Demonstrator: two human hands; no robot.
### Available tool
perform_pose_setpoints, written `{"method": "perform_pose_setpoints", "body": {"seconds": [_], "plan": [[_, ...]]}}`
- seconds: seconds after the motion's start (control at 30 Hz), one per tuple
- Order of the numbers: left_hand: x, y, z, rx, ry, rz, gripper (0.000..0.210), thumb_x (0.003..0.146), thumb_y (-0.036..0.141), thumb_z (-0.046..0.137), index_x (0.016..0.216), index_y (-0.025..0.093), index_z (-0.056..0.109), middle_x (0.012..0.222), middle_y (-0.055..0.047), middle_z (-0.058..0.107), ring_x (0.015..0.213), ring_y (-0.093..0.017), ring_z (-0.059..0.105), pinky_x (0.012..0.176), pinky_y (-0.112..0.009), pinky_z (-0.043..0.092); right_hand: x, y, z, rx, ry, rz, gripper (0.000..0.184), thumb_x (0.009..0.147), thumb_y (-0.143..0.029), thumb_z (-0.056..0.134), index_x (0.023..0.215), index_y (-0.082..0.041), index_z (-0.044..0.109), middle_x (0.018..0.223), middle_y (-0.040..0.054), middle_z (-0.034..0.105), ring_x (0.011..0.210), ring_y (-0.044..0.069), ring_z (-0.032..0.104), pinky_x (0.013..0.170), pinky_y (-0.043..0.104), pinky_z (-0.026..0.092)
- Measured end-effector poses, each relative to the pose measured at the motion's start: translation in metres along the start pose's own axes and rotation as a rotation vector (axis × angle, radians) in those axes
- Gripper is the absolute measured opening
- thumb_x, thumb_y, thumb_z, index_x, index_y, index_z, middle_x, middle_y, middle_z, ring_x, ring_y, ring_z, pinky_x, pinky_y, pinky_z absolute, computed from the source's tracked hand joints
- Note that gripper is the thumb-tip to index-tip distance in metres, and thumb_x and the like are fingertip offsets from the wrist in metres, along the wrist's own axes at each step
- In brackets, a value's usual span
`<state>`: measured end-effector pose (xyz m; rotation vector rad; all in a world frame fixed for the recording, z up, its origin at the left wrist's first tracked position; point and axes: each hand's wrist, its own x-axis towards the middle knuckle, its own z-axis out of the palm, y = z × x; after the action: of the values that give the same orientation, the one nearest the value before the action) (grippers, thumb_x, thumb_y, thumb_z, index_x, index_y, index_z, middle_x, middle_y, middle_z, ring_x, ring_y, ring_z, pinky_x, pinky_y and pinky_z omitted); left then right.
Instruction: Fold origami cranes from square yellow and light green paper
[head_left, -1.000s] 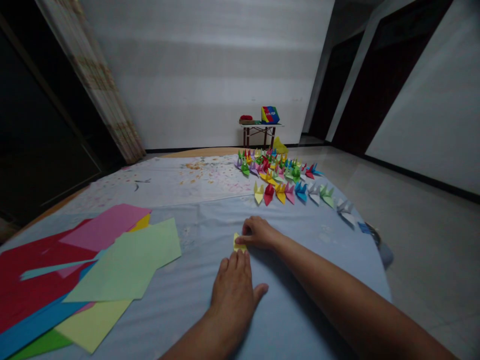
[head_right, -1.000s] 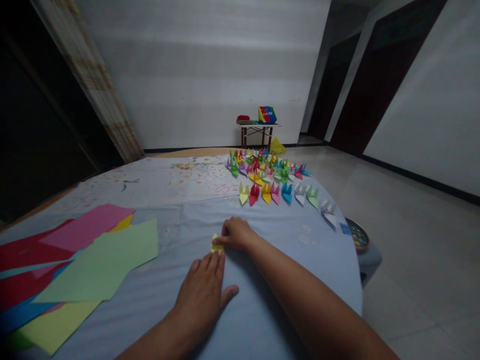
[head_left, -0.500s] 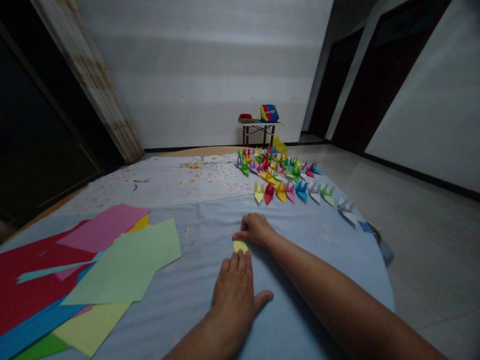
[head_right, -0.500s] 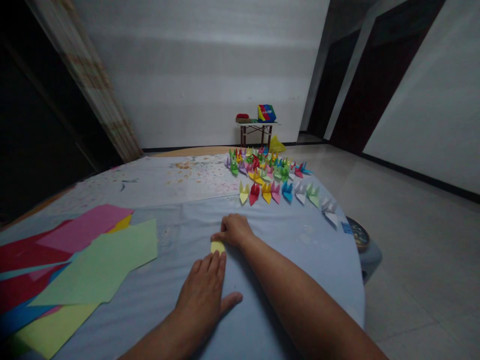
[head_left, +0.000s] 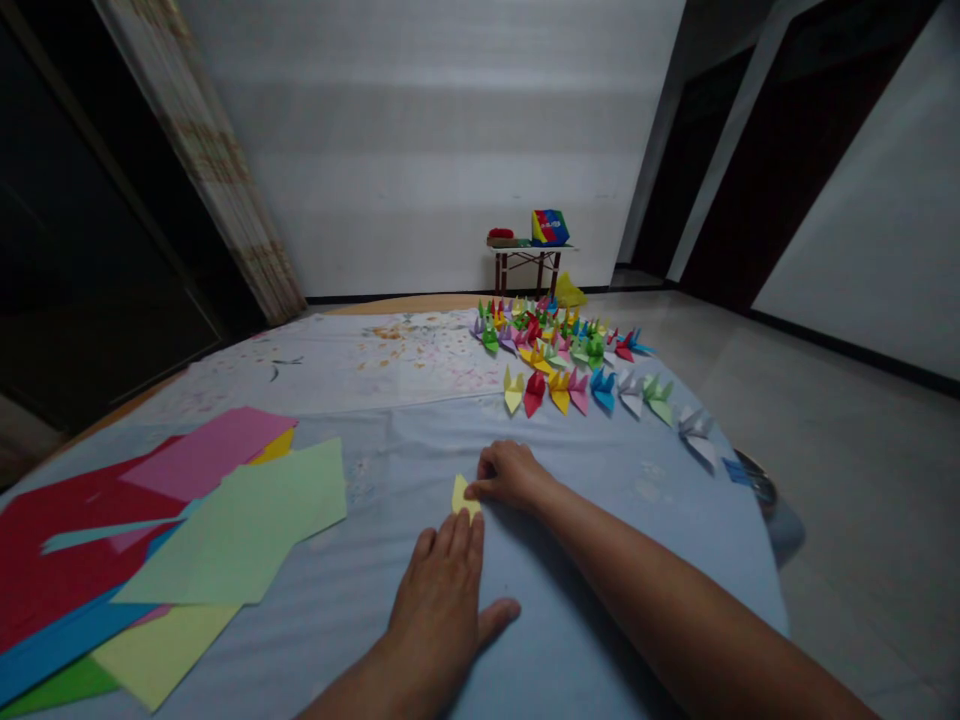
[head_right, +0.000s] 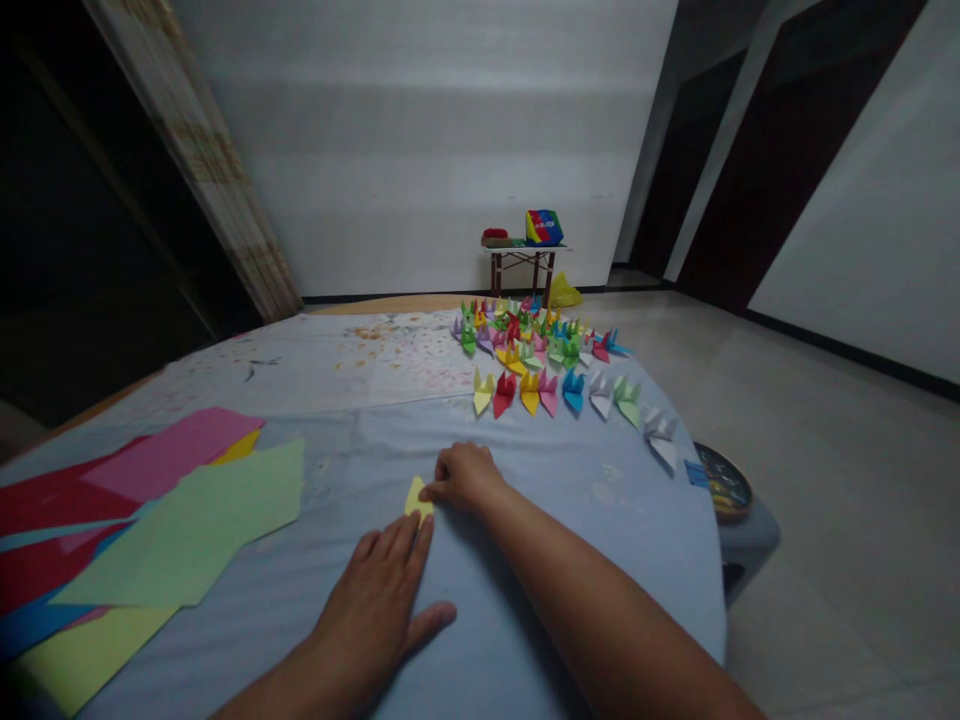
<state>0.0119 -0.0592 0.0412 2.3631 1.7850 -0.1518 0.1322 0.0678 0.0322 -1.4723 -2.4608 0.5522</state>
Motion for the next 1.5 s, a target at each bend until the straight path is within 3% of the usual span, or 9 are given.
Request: {"method": "perform_pose_setpoints", "body": {"seconds": [0.23,0.5,0.63,0.8,1.0,1.1,1.2,1.33,1.5], "plan": [[-0.001,-0.001,-0.002,0.004,0.048,0.023,0.073,0.075,0.052,0.050,0.132,0.007,0.036,0.135,-0.023,0.037,0.124,-0.035,0.034,0.100,-0.051,0.025,0.004,0.001,-0.002,0.008,0.153,0.060,0.029,0.080,-0.044,0.051,0.079,-0.018,0.064,0.079,0.0045,0.066,0.073,0.014,0.056,0.062,0.023,0.032],[0.012,-0.027,-0.005,-0.309,0.381,0.133,0.030,0.086,0.035,0.036,0.104,0.021,0.055,0.102,-0.007,0.058,0.097,-0.021,0.052,0.086,-0.036,0.040,-0.025,-0.010,0.004,0.069,0.067,0.011,0.027,0.081,-0.040,0.050,0.078,-0.018,0.065,0.077,0.0033,0.065,0.070,0.013,0.054,0.059,0.023,0.031],[0.025,-0.054,-0.005,-0.417,0.567,-0.042,0.026,0.085,0.030,0.036,0.100,0.017,0.052,0.096,-0.007,0.058,0.088,-0.019,0.056,0.078,-0.032,0.042,-0.031,-0.016,0.008,0.051,0.084,0.039,0.025,0.080,-0.039,0.052,0.078,-0.018,0.065,0.079,0.0039,0.064,0.072,0.014,0.053,0.062,0.024,0.030],[0.027,-0.066,-0.007,-0.311,0.451,-0.099,0.028,0.086,0.034,0.036,0.074,0.019,0.057,0.072,-0.003,0.060,0.073,-0.017,0.056,0.067,-0.028,0.038,-0.035,-0.015,0.009,0.101,0.124,-0.007,0.025,0.079,-0.041,0.053,0.079,-0.019,0.063,0.079,0.0030,0.062,0.076,0.014,0.052,0.068,0.026,0.030],[0.026,-0.056,-0.005,-0.380,0.434,-0.081,0.020,0.081,0.030,0.043,0.077,0.019,0.060,0.079,-0.003,0.062,0.082,-0.019,0.056,0.074,-0.032,0.037,-0.037,-0.015,0.017,0.186,0.173,-0.042,0.018,0.072,-0.035,0.062,0.077,-0.018,0.060,0.078,0.0008,0.059,0.077,0.014,0.050,0.073,0.028,0.031],[0.032,-0.055,-0.003,-0.682,0.446,-0.049,0.021,0.080,0.031,0.043,0.083,0.018,0.059,0.085,-0.004,0.063,0.084,-0.018,0.057,0.077,-0.033,0.041,-0.034,-0.014,0.021,0.383,0.205,-0.027,0.013,0.074,-0.029,0.059,0.074,-0.017,0.055,0.072,-0.0011,0.055,0.069,0.011,0.047,0.064,0.023,0.033],[0.037,-0.055,-0.003,-1.138,0.439,-0.019,0.026,0.080,0.036,0.045,0.091,0.016,0.057,0.091,-0.006,0.063,0.086,-0.019,0.059,0.077,-0.033,0.045,-0.030,-0.013,0.022,0.765,0.207,-0.036,0.020,0.074,-0.034,0.059,0.071,-0.016,0.050,0.064,-0.0037,0.050,0.059,0.009,0.043,0.055,0.020,0.033],[0.038,-0.053,-0.005,-1.625,0.435,-0.151,0.034,0.075,0.039,0.053,0.101,0.017,0.052,0.105,-0.009,0.060,0.094,-0.022,0.060,0.072,-0.031,0.048,-0.026,-0.012,0.017,1.174,0.176,-0.056,0.035,0.066,-0.046,0.066,0.068,-0.016,0.047,0.058,-0.0055,0.048,0.052,0.007,0.041,0.051,0.020,0.031],[0.035,-0.044,-0.008,-1.880,0.160,-0.136,0.048,0.070,0.034,0.064,0.111,0.017,0.046,0.101,-0.012,0.064,0.081,-0.021,0.064,0.067,-0.031,0.050,-0.027,-0.011,0.007,1.365,0.162,-0.070,0.038,0.059,-0.045,0.072,0.066,-0.015,0.049,0.055,-0.0060,0.050,0.049,0.005,0.041,0.049,0.019,0.030]]}}
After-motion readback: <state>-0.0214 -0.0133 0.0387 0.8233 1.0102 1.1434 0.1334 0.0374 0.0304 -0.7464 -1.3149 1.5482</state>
